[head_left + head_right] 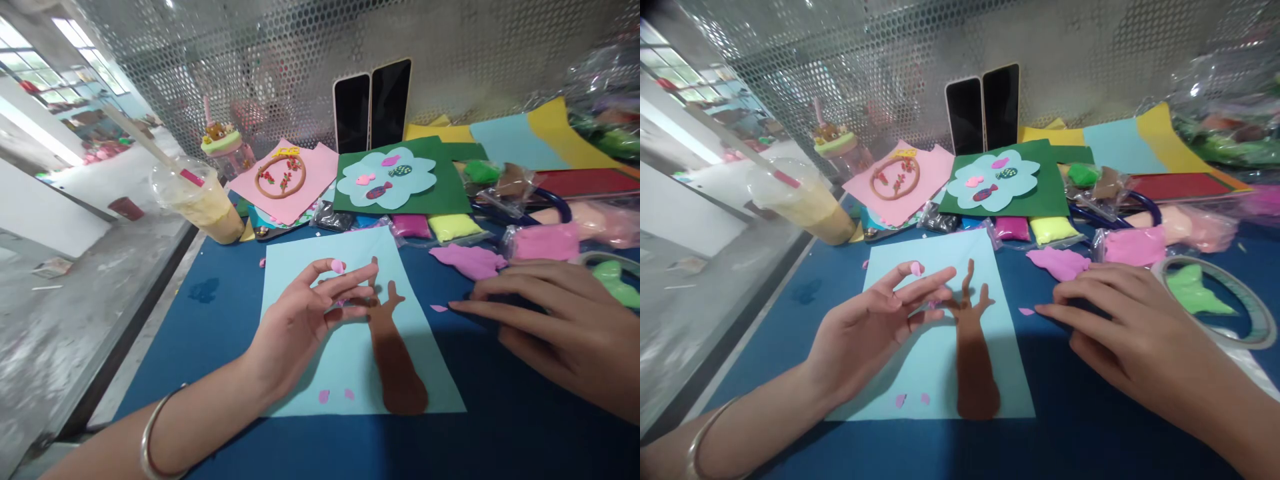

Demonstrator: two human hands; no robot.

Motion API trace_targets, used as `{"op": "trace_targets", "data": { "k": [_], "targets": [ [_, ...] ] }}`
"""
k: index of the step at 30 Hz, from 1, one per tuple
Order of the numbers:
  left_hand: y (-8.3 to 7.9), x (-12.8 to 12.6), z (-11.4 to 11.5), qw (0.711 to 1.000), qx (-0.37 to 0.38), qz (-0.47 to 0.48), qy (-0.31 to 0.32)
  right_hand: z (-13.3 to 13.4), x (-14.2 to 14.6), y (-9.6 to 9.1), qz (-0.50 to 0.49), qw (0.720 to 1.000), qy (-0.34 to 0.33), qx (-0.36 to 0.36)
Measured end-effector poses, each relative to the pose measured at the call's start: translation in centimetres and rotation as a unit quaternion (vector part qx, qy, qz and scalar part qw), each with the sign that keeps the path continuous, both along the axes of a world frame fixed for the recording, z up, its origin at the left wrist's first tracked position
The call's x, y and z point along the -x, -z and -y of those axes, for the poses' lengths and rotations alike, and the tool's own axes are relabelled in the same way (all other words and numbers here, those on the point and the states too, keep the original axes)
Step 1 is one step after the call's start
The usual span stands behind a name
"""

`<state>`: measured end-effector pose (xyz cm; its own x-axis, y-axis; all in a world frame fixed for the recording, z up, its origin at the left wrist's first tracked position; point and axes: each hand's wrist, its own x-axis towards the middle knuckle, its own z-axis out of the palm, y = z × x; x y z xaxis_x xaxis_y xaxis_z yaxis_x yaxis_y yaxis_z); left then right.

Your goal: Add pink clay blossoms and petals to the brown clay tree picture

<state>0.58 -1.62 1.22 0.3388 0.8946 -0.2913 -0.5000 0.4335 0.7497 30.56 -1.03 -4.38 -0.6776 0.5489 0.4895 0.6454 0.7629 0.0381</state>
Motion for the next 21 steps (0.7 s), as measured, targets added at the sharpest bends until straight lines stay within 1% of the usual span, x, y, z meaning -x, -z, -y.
{"op": "trace_targets", "data": {
  "k": [9, 15, 21],
  "targets": [
    [0.1, 0.0, 0.0, 1.0, -0.008, 0.006, 0.005, 0.4, 0.6, 0.5, 0.043, 0.999, -0.013, 0.018],
    [0.2, 0.0, 0.0, 1.0, -0.009, 0.008, 0.008, 0.2, 1.0, 0.0, 0.001, 0.999, -0.005, 0.041],
    [0.2, 0.1, 0.0, 1.0, -0.013, 0.009, 0.006, 0.3, 0.9, -0.2, -0.008, 1.0, 0.003, 0.029]
  ]
}}
